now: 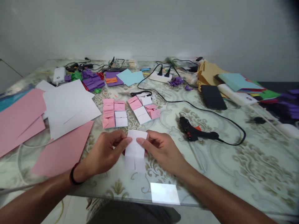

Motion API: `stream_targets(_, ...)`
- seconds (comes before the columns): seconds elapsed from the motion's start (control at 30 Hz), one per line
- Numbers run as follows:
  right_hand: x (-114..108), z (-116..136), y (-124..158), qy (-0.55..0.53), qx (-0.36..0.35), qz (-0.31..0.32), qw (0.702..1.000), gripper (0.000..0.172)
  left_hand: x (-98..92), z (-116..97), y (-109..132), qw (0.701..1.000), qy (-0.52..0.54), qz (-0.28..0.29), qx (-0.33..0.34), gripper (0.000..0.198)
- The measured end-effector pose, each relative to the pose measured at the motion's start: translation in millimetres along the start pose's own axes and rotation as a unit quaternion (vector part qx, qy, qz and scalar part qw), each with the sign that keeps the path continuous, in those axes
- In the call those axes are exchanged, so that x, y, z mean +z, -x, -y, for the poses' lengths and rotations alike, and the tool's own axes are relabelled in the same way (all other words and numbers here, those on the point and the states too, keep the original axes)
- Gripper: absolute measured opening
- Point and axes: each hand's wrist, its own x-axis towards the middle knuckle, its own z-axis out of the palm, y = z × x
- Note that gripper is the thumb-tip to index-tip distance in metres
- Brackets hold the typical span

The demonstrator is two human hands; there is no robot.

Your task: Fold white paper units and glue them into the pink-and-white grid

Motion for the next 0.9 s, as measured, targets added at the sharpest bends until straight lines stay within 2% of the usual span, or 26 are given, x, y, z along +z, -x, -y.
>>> stream_targets(0.07,-0.5,0.3,0.2,0.0,-0.001,0.006,1.0,0.042,-0.1,-0.1,-0.8,1.0,0.024,0.016,-0.009,0.039)
stream_targets(0.2,0.6,1.4,0.2,-0.004,-0.002,0.008,1.0,0.042,-0.1,1.7,-1.9,0.992,0.078,0.09,-0.051,0.034)
stream_targets(0.27,1.5,2.0,0.7,-0.001,0.004,0.006,1.0,0.041,0.1,3.3,-1.7,0.99,0.077,0.104,-0.06,0.034)
stream_targets(0.47,4.0,4.7,3.9,-0.031,0.027,0.038,0.998,0.035,-0.5,7.6,2.0,0.994,0.085,0.06,-0.035,0.031)
stream_targets(0.6,4.8,5.5,3.3,-0.05,0.025,0.037,0.998,0.036,-1.1,8.1,2.2,0.99,0.112,0.071,-0.048,0.032)
stream_targets(0.73,1.4,5.3,0.3,-0.059,0.014,0.012,0.998,0.035,-3.1,6.9,-1.4,0.989,0.116,0.072,-0.065,0.044)
stream_targets(0.9,-1.9,4.3,-1.9,-0.064,0.014,-0.005,0.998,0.036,-6.5,4.8,-4.5,0.986,0.135,0.08,-0.056,0.05)
